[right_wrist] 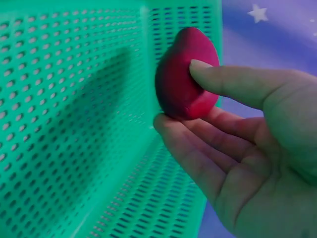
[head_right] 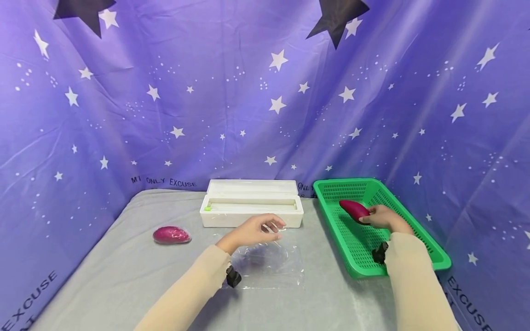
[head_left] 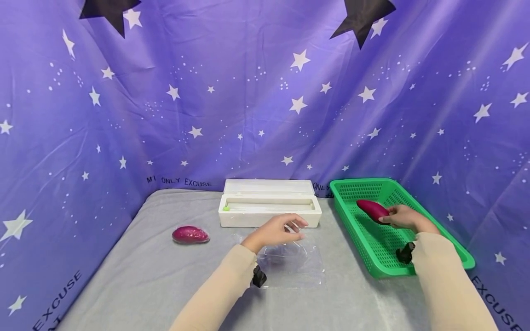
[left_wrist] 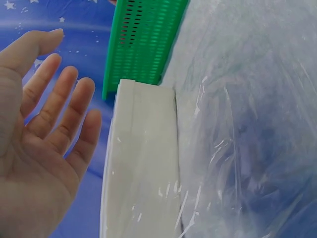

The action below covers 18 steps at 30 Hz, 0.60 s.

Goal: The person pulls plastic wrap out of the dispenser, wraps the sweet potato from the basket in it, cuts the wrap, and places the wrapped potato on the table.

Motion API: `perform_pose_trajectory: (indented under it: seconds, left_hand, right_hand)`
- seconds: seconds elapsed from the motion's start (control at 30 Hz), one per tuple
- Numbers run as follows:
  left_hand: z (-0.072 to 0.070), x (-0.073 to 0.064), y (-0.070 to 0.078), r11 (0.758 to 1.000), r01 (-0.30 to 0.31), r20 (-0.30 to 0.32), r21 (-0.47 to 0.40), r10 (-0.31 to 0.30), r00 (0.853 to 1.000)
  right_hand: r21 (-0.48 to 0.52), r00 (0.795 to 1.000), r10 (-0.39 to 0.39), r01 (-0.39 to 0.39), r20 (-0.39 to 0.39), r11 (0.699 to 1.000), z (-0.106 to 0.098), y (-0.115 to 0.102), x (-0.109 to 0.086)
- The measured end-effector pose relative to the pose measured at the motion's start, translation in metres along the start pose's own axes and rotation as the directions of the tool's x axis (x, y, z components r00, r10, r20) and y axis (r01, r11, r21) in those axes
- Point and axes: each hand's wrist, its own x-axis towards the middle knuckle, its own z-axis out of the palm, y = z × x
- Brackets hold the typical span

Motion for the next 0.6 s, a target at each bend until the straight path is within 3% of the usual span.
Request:
perform_pose_trajectory:
  seconds: [0.37, 0.6]
  left_hand:
    - [0.005, 0.005, -0.006, 0.997, 0.054, -0.09, -0.057, -0.059, 0.994]
    - [0.007, 0.013, -0.005, 0.994, 0.09, -0.118, -0.059, -0.096, 0.988]
  right_hand:
    - [0.037, 0.994, -0.103, 0.104, -0.022, 0.994, 0.008, -0.017, -0.02]
    - [-0.041, 0.981, -0.188, 0.186, -0.049, 0.982, 0.015, -0.035, -0.027]
